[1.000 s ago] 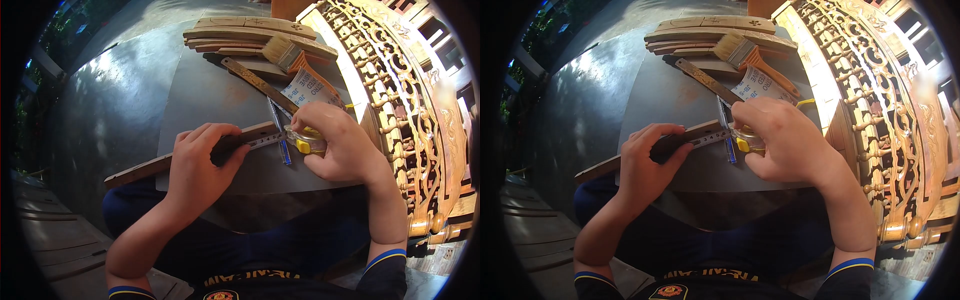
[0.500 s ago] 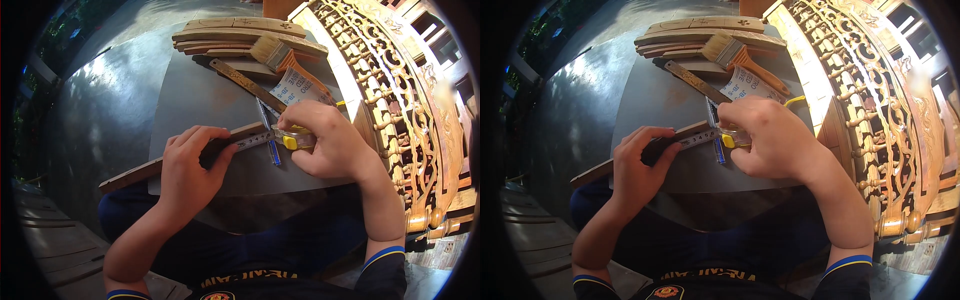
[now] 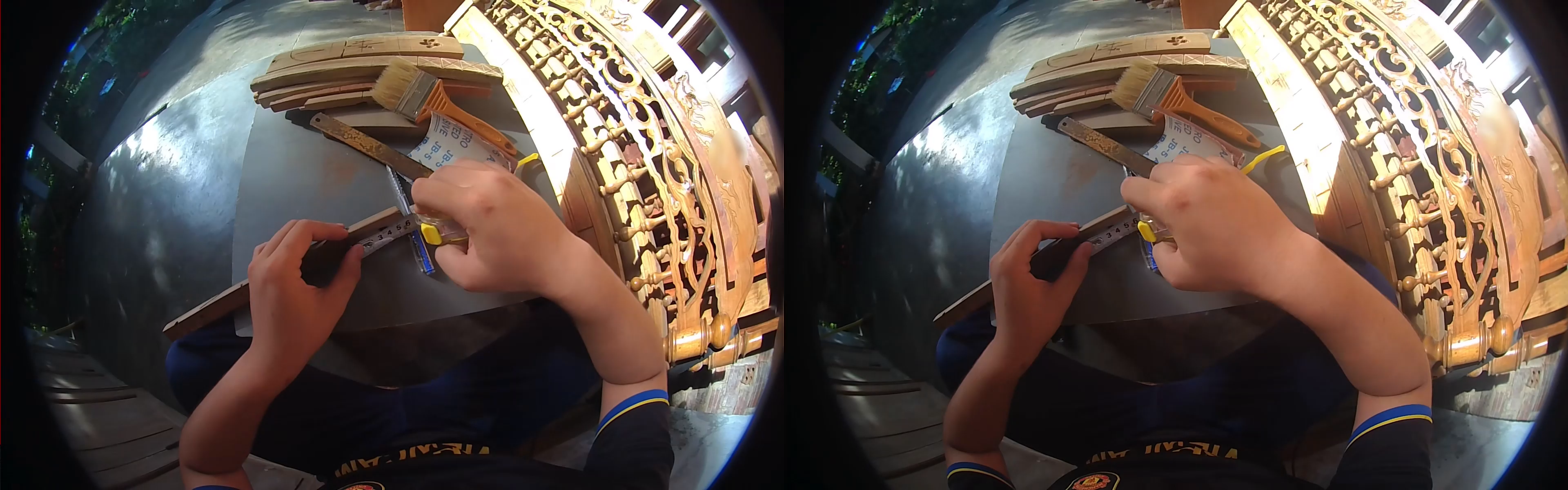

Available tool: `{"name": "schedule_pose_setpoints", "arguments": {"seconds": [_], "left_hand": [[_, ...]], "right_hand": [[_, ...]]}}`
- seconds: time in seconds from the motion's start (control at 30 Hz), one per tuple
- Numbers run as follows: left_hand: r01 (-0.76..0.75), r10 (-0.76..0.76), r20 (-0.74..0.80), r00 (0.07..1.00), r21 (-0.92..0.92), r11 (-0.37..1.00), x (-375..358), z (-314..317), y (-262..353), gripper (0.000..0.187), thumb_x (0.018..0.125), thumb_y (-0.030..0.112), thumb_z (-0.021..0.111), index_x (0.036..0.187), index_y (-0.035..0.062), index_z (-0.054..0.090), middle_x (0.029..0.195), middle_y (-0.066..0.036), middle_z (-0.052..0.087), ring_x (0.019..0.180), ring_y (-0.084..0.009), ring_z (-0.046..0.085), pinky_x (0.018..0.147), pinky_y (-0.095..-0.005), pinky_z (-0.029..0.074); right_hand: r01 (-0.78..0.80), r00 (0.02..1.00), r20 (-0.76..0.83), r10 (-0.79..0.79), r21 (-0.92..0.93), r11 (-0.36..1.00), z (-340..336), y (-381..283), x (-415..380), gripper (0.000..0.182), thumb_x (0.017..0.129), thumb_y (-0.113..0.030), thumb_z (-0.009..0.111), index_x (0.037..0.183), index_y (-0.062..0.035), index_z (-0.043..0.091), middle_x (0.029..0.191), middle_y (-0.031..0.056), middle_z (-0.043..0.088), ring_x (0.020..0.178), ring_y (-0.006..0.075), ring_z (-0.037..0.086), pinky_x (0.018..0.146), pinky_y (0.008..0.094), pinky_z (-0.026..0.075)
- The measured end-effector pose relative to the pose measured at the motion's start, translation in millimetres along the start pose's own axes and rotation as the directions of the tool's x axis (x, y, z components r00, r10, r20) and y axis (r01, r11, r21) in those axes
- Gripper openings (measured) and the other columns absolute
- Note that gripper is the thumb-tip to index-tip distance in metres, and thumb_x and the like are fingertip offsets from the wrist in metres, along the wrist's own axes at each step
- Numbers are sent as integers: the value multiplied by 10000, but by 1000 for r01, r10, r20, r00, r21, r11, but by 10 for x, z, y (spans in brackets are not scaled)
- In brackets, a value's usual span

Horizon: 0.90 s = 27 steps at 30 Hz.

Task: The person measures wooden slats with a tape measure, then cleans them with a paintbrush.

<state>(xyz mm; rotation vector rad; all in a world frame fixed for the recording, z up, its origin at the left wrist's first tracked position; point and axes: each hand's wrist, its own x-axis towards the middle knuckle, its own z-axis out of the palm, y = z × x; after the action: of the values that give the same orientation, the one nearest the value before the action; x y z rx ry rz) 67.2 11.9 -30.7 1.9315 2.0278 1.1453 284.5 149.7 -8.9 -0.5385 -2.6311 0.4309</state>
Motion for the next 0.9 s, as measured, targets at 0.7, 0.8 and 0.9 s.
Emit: {"name": "schedule_pose_setpoints", "arguments": {"seconds": [0.7, 0.8, 0.9], "left_hand": [[-5, 5, -31, 999, -10, 1000, -5, 65, -28, 191, 865, 109, 846, 986, 55, 708, 992, -79, 778, 935, -286, 745, 906, -377, 489], [15, -15, 10, 1000, 0, 1000, -16, 18, 14, 147, 923, 55, 796, 1034, 4, 713, 1039, -141, 771, 1012, -307, 749, 938, -397, 545], [-117, 117, -2, 993, 73, 990, -39, 15, -55, 148, 963, 58, 745, 1096, 8, 700, 1091, -160, 742, 1064, -341, 710, 959, -414, 535]], "right_hand": [[35, 997, -62, -35, -9, 999, 69, 28, -16, 316, 729, -122, 692, 1014, -19, 600, 873, 182, 654, 878, 419, 663, 803, 504, 532], [53, 989, -144, -43, 65, 996, 1, 38, -43, 321, 735, -95, 672, 1036, -15, 598, 893, 186, 662, 848, 401, 659, 799, 468, 541], [-56, 983, -159, 96, 238, 970, -186, 12, -84, 313, 749, -62, 626, 1056, -11, 603, 896, 164, 665, 812, 337, 662, 781, 424, 544]]}}
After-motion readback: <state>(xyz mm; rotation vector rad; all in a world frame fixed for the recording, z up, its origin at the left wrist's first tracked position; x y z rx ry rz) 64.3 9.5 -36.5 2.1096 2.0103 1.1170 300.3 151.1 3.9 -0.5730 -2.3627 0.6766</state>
